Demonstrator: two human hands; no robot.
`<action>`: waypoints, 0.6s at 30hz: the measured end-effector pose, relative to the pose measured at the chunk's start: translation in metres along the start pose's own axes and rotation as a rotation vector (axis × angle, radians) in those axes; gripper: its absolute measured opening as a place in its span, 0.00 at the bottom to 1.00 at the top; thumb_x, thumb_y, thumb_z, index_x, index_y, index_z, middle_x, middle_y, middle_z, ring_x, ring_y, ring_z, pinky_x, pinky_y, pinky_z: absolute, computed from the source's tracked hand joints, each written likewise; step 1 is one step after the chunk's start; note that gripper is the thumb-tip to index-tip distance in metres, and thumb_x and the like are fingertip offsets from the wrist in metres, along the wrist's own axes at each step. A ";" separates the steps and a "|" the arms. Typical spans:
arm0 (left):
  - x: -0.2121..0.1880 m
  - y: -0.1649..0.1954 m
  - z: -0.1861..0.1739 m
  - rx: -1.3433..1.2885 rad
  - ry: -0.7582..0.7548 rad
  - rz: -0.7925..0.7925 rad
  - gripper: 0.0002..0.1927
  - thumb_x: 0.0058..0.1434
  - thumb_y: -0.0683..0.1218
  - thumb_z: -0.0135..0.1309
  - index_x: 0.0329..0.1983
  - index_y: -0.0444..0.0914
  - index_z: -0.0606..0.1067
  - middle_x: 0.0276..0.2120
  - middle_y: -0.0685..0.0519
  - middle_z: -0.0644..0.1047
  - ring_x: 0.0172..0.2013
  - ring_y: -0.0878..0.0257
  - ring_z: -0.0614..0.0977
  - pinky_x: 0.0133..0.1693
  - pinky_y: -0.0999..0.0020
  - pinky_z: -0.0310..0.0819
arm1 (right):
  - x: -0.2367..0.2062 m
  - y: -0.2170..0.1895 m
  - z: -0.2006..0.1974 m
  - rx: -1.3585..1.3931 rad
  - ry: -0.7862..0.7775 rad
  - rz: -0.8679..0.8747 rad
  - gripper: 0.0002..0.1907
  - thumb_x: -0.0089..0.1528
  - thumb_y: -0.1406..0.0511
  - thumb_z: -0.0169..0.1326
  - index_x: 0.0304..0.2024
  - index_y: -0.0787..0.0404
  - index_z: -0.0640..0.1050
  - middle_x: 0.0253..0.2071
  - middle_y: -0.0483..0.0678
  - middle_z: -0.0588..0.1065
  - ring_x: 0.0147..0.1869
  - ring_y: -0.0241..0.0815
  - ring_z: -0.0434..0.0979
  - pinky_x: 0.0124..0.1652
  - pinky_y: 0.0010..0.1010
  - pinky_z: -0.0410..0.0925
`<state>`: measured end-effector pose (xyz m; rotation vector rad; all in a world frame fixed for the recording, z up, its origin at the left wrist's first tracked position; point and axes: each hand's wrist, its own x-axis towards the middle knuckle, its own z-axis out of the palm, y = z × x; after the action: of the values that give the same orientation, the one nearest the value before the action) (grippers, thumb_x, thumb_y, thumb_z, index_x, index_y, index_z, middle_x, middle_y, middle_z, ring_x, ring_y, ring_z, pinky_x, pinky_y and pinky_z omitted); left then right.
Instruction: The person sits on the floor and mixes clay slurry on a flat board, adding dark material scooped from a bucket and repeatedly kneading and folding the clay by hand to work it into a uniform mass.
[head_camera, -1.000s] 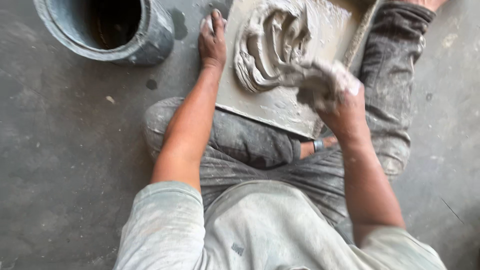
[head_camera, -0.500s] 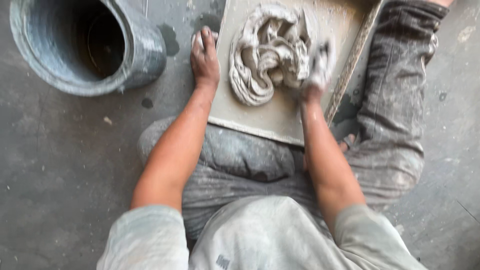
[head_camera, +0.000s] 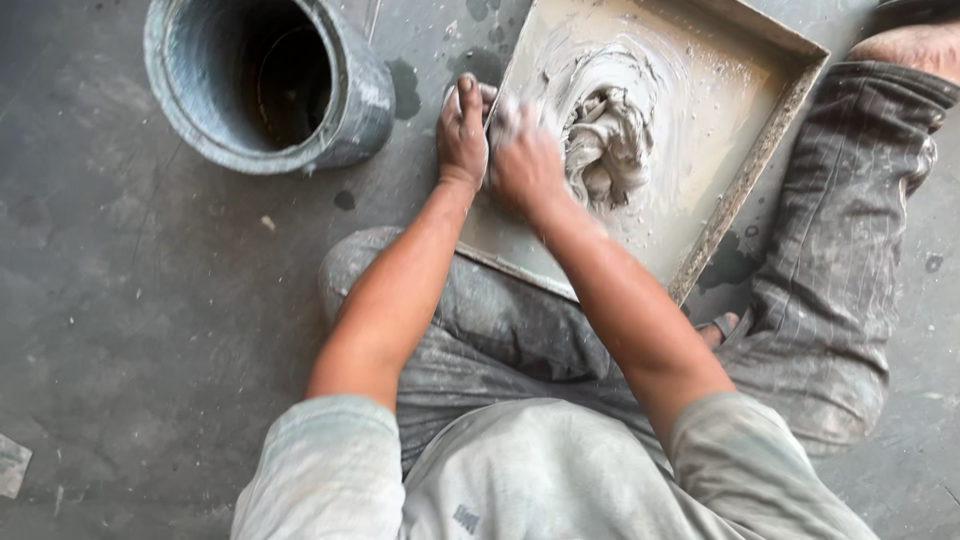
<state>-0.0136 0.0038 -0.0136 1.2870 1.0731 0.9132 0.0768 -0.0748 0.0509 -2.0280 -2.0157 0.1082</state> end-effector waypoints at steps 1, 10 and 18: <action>0.001 -0.001 0.001 0.004 0.017 0.013 0.35 0.73 0.67 0.36 0.37 0.33 0.78 0.33 0.50 0.80 0.37 0.60 0.80 0.45 0.63 0.75 | -0.020 -0.008 0.000 -0.020 -0.045 -0.041 0.22 0.53 0.61 0.58 0.46 0.65 0.82 0.59 0.62 0.70 0.62 0.63 0.67 0.58 0.58 0.61; 0.007 0.005 0.005 0.133 0.057 0.090 0.36 0.71 0.68 0.34 0.35 0.34 0.77 0.31 0.48 0.80 0.36 0.55 0.81 0.43 0.62 0.74 | -0.121 0.056 -0.076 -0.597 -0.338 -0.518 0.27 0.55 0.64 0.50 0.59 0.48 0.78 0.65 0.51 0.71 0.71 0.56 0.61 0.68 0.52 0.48; 0.006 -0.001 0.002 0.153 0.069 0.153 0.33 0.72 0.66 0.37 0.39 0.33 0.76 0.34 0.43 0.80 0.37 0.48 0.81 0.43 0.58 0.74 | -0.076 0.070 -0.160 0.030 0.003 -0.163 0.14 0.61 0.69 0.64 0.50 0.60 0.82 0.55 0.53 0.78 0.61 0.53 0.74 0.57 0.44 0.70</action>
<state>-0.0100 0.0087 -0.0151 1.4891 1.1272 1.0119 0.1826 -0.1721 0.1758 -1.8363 -2.1544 0.1011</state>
